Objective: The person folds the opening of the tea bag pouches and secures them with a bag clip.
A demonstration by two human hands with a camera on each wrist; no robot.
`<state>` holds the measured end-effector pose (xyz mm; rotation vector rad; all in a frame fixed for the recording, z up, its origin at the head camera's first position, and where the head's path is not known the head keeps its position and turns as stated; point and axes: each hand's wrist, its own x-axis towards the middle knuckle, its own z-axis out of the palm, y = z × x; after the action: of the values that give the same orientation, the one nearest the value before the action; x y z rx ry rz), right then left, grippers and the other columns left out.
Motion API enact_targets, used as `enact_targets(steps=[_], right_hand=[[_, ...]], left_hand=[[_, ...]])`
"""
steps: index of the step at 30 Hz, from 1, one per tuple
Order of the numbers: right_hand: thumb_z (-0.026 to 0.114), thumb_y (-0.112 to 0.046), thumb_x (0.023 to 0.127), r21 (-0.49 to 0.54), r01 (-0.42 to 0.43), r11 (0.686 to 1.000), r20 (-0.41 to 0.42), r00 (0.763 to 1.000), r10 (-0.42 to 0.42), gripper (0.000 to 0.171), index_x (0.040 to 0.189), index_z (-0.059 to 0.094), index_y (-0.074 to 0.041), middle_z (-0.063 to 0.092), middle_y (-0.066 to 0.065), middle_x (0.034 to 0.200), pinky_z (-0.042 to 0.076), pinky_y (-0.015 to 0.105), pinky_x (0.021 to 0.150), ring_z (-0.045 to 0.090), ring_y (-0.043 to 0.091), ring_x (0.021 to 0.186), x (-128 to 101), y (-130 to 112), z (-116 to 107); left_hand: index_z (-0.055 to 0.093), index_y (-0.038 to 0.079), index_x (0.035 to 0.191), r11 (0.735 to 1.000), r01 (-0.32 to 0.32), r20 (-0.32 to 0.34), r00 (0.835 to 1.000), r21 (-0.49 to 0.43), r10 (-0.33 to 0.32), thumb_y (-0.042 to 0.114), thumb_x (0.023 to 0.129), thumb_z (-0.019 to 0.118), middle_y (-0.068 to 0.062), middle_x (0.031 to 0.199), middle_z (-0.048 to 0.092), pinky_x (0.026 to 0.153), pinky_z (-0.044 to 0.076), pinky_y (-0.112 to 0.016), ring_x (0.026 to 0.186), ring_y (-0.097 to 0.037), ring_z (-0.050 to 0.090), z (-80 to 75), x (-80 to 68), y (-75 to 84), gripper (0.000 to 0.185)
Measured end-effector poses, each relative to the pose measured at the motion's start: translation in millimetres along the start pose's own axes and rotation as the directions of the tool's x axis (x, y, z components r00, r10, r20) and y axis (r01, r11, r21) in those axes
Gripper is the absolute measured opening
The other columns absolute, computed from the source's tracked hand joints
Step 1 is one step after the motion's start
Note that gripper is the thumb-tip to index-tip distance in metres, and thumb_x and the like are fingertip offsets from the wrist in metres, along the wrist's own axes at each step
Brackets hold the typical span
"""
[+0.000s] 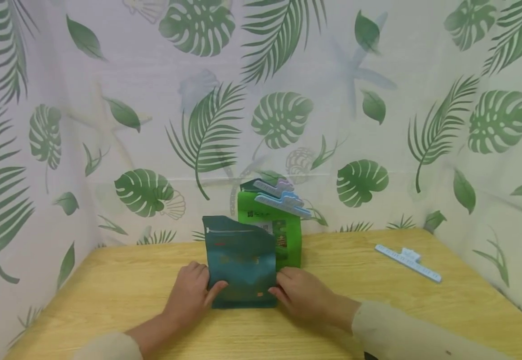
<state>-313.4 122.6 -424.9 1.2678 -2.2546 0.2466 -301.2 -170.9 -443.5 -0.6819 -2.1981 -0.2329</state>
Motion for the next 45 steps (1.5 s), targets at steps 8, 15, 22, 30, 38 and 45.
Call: enact_targets(steps=[8, 15, 22, 30, 38, 45], right_hand=[[0.059, -0.024, 0.102, -0.03, 0.011, 0.999, -0.053, 0.999, -0.013, 0.027, 0.079, 0.051, -0.013, 0.047, -0.006, 0.072, 0.042, 0.024, 0.058, 0.041, 0.007, 0.063, -20.1, 14.6, -5.3], [0.056, -0.026, 0.103, -0.041, 0.032, 0.999, -0.129, 0.991, -0.037, 0.03, 0.077, 0.049, -0.013, 0.044, -0.007, 0.07, 0.039, 0.021, 0.055, 0.037, 0.004, 0.062, -34.8, 25.5, -9.5], [0.043, -0.034, 0.107, -0.087, 0.036, 0.996, -0.191, 0.98, -0.052, 0.037, 0.076, 0.048, -0.014, 0.042, -0.008, 0.07, 0.037, 0.018, 0.054, 0.034, 0.002, 0.062, -49.6, 40.3, -14.4], [0.057, -0.026, 0.103, -0.049, -0.04, 0.998, -0.145, 0.989, 0.032, 0.028, 0.078, 0.049, -0.015, 0.044, -0.009, 0.073, 0.038, 0.018, 0.056, 0.035, 0.001, 0.064, -61.4, 47.7, -18.7], [0.056, -0.004, 0.098, 0.087, -0.181, 0.98, -0.243, 0.95, 0.197, 0.013, 0.087, 0.057, -0.012, 0.047, -0.008, 0.076, 0.044, 0.024, 0.062, 0.042, 0.004, 0.07, -45.2, 56.1, -44.1], [0.049, -0.003, 0.1, 0.103, -0.226, 0.969, -0.331, 0.91, 0.248, 0.02, 0.084, 0.058, -0.01, 0.049, -0.004, 0.074, 0.044, 0.031, 0.065, 0.045, 0.009, 0.069, -7.9, 72.4, -75.1]], left_hand=[[0.059, 0.007, 0.077, 1.0, -0.024, 0.007, 1.0, -0.019, 0.024, 0.058, 0.101, 0.036, -0.004, 0.078, 0.061, 0.074, 0.043, -0.039, 0.078, -0.022, 0.052, 11.6, 9.5, 18.7, 0.061], [0.06, 0.006, 0.08, 0.999, -0.03, -0.011, 1.0, -0.04, 0.03, 0.055, 0.102, 0.039, -0.005, 0.079, 0.061, 0.074, 0.042, -0.039, 0.08, -0.021, 0.052, 21.0, 17.6, 34.3, 0.058], [0.054, 0.009, 0.077, 0.995, -0.045, 0.041, 0.998, -0.09, 0.049, 0.042, 0.1, 0.056, -0.003, 0.077, 0.058, 0.074, 0.038, -0.035, 0.079, -0.02, 0.049, 26.3, 28.8, 48.6, 0.04], [0.051, 0.011, 0.074, 0.998, 0.027, 0.144, 0.989, -0.055, -0.019, 0.041, 0.1, 0.058, -0.002, 0.076, 0.057, 0.074, 0.036, -0.035, 0.077, -0.019, 0.047, 28.8, 37.9, 62.1, 0.04], [0.058, 0.011, 0.088, 0.985, 0.153, 0.169, 0.976, -0.078, -0.138, 0.046, 0.103, 0.049, 0.002, 0.08, 0.05, 0.074, 0.034, -0.036, 0.078, -0.019, 0.045, -3.8, 69.8, 58.6, 0.039], [0.058, 0.007, 0.097, 0.996, 0.074, 0.024, 0.997, -0.049, -0.073, 0.043, 0.102, 0.053, -0.005, 0.086, 0.056, 0.073, 0.037, -0.039, 0.081, -0.025, 0.048, -40.7, 128.6, 56.1, 0.037]])
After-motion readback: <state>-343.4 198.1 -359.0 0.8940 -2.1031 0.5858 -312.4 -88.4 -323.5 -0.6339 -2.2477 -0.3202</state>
